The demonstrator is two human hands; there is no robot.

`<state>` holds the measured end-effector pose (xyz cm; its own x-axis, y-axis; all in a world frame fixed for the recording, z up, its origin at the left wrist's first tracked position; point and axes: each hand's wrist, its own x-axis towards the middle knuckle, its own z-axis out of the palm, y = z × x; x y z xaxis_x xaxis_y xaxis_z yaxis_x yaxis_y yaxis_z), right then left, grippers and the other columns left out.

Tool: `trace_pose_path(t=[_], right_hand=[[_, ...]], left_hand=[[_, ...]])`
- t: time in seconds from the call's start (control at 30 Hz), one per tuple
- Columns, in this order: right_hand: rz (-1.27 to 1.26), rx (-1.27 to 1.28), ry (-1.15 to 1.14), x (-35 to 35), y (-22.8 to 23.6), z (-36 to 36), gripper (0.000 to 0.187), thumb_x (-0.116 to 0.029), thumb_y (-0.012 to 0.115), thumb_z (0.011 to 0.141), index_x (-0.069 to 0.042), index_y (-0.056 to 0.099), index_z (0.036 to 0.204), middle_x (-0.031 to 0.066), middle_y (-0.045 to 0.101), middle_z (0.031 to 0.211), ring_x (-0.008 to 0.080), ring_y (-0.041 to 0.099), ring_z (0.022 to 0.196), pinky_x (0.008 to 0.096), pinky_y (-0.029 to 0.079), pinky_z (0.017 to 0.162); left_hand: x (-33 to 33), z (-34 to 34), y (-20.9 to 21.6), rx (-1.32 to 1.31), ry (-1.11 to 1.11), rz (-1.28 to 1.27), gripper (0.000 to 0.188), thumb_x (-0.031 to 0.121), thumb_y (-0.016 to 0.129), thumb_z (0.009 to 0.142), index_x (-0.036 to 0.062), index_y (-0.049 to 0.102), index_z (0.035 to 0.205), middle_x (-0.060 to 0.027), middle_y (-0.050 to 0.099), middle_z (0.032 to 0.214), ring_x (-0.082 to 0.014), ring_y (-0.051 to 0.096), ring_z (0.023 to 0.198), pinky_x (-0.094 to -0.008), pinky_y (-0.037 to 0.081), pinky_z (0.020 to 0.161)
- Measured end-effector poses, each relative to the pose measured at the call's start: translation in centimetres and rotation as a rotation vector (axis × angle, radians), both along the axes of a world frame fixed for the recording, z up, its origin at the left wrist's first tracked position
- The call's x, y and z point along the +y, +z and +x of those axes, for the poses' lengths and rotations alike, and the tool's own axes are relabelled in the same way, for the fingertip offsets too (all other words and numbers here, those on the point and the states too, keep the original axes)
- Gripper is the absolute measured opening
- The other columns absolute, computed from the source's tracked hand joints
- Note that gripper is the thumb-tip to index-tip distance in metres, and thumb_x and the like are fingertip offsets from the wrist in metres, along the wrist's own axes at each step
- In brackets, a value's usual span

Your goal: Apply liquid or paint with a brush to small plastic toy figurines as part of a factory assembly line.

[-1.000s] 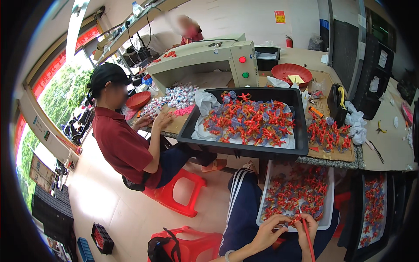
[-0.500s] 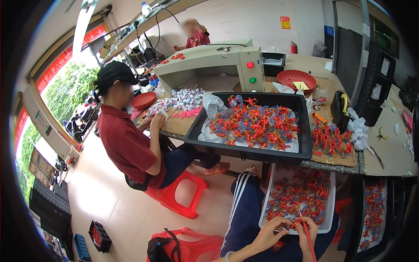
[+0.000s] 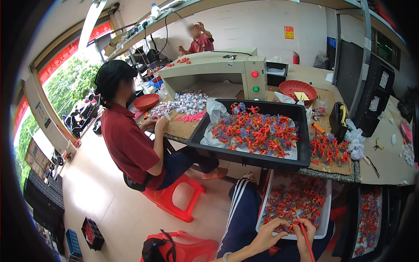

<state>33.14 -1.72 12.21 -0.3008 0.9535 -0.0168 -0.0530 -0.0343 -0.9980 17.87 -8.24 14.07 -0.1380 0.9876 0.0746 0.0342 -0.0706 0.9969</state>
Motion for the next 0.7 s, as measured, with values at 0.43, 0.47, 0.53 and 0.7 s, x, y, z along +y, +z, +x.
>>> trace_pose_path(t=[0.43,0.47,0.53,0.7], right_hand=[[-0.132,0.021,-0.025,-0.7,-2.0,0.2,0.014,0.005,0.06,0.085,0.005,0.06,0.099,0.0096,0.065,0.091,0.0136,0.063,0.078,0.026,0.053,0.071],[-0.163,0.021,-0.016,-0.7,-2.0,0.2,0.015,0.007,0.06,0.084,0.006,0.059,0.099,0.0107,0.065,0.094,0.0139,0.063,0.08,0.026,0.052,0.072],[-0.173,-0.004,-0.018,-0.7,-1.9,0.4,0.016,0.007,0.06,0.084,0.006,0.059,0.1,0.0104,0.066,0.094,0.0138,0.062,0.082,0.0259,0.052,0.074],[-0.194,-0.014,-0.037,-0.8,-2.0,0.9,0.015,0.005,0.061,0.084,0.005,0.06,0.099,0.0095,0.065,0.093,0.0133,0.061,0.084,0.0258,0.05,0.076]], left_hand=[[-0.2,0.2,-1.4,0.001,-0.008,-0.073,0.028,-0.003,0.065,0.084,-0.0018,0.056,0.111,-0.0105,0.058,0.11,-0.0184,0.064,0.094,-0.028,0.057,0.077],[-0.2,0.3,-1.6,-0.001,-0.007,-0.084,0.028,-0.003,0.065,0.084,-0.0015,0.056,0.111,-0.0104,0.059,0.109,-0.0182,0.064,0.093,-0.0282,0.057,0.076],[-0.1,0.5,-1.8,-0.006,-0.004,-0.092,0.029,-0.002,0.066,0.084,-0.0011,0.056,0.111,-0.0101,0.059,0.109,-0.0181,0.064,0.092,-0.0285,0.057,0.075],[0.0,0.9,-2.1,-0.011,-0.03,-0.114,0.03,-0.003,0.066,0.083,-0.0011,0.056,0.11,-0.0099,0.06,0.108,-0.0175,0.065,0.091,-0.0281,0.056,0.074]])
